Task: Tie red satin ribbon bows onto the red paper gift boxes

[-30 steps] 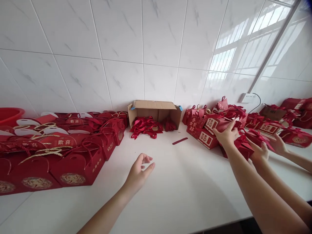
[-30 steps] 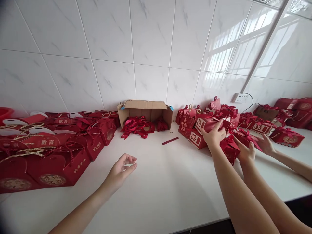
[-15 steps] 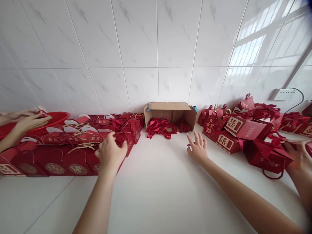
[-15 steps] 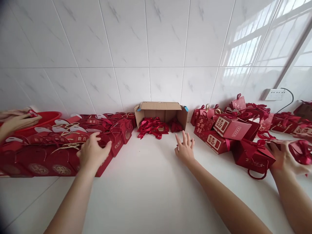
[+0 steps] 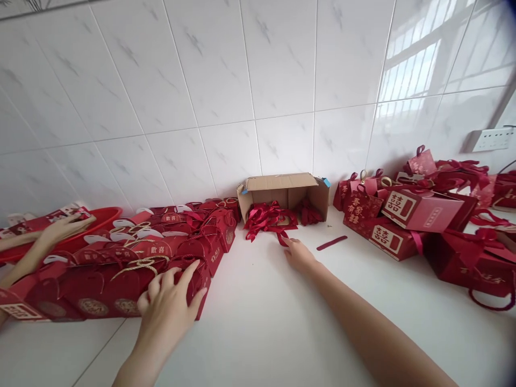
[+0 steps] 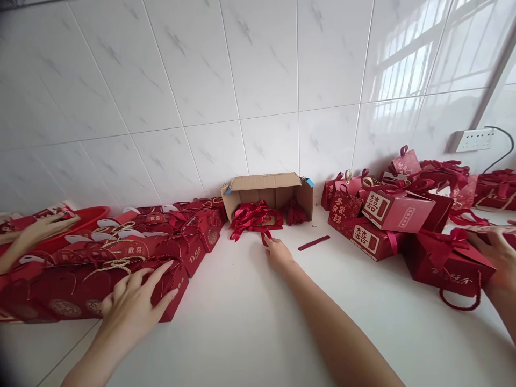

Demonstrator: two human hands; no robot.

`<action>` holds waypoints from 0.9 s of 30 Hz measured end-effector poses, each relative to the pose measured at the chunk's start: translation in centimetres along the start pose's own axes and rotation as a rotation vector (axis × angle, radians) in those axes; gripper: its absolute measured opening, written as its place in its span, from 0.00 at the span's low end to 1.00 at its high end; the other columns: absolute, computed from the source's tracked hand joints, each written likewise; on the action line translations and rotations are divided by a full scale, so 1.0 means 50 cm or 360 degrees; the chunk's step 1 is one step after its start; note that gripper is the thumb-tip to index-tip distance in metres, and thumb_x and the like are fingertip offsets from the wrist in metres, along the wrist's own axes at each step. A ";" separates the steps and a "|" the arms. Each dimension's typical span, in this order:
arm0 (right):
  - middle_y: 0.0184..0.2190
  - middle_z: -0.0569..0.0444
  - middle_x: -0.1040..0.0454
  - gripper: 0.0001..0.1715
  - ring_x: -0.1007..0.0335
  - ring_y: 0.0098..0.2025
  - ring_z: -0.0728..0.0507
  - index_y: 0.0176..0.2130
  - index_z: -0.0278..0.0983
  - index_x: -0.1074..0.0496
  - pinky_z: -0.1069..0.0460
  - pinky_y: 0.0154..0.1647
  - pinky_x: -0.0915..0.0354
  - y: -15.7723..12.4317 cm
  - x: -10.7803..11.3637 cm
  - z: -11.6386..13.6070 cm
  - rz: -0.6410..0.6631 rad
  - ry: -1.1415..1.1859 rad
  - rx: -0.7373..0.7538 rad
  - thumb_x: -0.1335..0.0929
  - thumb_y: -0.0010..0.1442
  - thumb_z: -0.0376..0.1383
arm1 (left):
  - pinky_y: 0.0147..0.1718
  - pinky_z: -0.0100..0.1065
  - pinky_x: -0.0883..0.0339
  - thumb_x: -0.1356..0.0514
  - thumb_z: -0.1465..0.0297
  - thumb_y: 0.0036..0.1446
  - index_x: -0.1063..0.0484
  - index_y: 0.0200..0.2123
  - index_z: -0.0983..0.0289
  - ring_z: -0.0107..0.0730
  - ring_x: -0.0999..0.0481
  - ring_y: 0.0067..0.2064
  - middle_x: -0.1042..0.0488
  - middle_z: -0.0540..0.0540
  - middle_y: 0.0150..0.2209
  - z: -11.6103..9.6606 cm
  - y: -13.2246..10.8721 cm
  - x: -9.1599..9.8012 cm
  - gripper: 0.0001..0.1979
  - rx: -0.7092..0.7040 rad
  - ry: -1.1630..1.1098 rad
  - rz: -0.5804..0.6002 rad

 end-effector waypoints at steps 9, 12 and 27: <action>0.26 0.49 0.24 0.10 0.27 0.29 0.41 0.34 0.35 0.23 0.47 0.31 0.32 0.011 0.292 0.024 -0.0487 0.0252 -0.0158 0.34 0.58 0.37 | 0.59 0.48 0.47 0.52 0.76 0.57 0.48 0.63 0.50 0.43 0.42 0.62 0.40 0.53 0.62 -0.240 -0.084 0.001 0.31 -0.1052 -0.0693 0.0531; 0.30 0.52 0.24 0.11 0.26 0.34 0.43 0.38 0.37 0.25 0.48 0.34 0.31 -0.041 0.432 0.080 -0.0841 0.0496 0.0010 0.34 0.57 0.38 | 0.61 0.49 0.50 0.53 0.81 0.55 0.51 0.64 0.48 0.41 0.46 0.64 0.43 0.50 0.64 -0.327 -0.080 0.017 0.36 -0.1307 -0.0847 0.0718; 0.37 0.55 0.26 0.06 0.27 0.39 0.45 0.38 0.44 0.27 0.50 0.35 0.31 -0.149 0.564 0.151 -0.1249 0.1376 0.0463 0.32 0.57 0.38 | 0.44 0.39 0.32 0.50 0.60 0.60 0.28 0.43 0.53 0.42 0.29 0.49 0.31 0.51 0.53 -0.384 0.077 0.040 0.14 -0.1137 -0.0871 0.0950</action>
Point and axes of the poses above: each hand's wrist, its own y-axis towards the middle knuckle, its own x-axis out of the back of the hand, z = x × y, the point moved 9 cm from there along y, towards the middle knuckle
